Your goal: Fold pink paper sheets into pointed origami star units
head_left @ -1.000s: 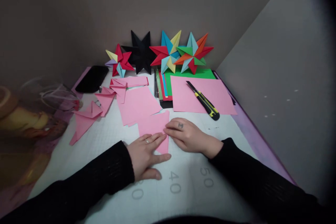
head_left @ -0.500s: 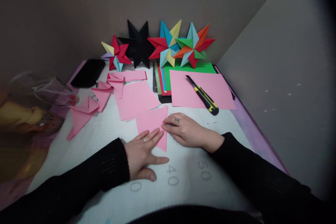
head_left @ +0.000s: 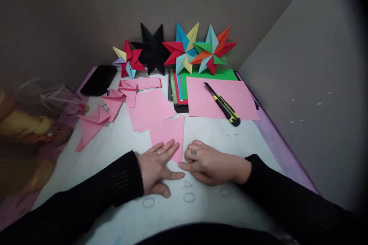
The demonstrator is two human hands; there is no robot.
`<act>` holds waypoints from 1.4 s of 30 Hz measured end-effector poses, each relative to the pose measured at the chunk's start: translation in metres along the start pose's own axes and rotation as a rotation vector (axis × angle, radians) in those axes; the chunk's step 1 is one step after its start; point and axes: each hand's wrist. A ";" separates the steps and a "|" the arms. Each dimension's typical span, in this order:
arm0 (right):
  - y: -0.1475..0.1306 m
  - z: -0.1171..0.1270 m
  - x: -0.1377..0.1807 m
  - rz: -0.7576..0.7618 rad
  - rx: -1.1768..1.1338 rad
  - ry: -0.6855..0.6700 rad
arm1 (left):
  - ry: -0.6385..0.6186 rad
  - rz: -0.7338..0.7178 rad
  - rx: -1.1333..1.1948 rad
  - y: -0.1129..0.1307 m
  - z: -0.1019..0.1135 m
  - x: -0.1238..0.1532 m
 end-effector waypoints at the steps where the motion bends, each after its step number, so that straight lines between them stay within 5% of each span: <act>1: 0.000 0.000 0.000 0.005 -0.010 -0.006 | 0.001 -0.004 0.006 0.000 0.000 0.000; 7: 0.003 -0.003 0.002 0.041 -0.189 0.090 | 0.011 -0.024 0.016 -0.002 0.001 0.001; 13: 0.011 -0.013 0.000 -0.113 -0.192 0.390 | 0.126 -0.066 -0.068 0.000 0.004 0.008; 19: 0.014 -0.017 -0.001 -0.177 0.005 0.263 | 0.416 -0.132 -0.396 -0.017 0.029 0.027; 26: 0.014 -0.013 -0.002 -0.173 0.032 0.250 | 0.388 0.140 -0.611 -0.042 0.030 0.038; 32: 0.016 -0.013 -0.001 -0.160 0.024 0.251 | 0.403 0.005 -0.462 -0.041 0.024 0.040; 42: 0.018 -0.013 0.000 -0.093 0.012 0.188 | 0.490 -0.041 -0.597 -0.032 0.027 0.026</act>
Point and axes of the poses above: each hand's wrist, its own x-axis away from the middle knuckle, its own z-axis out of the back of the hand, y = z × x, and after that the axes turned 9 degrees about -y, right-handed
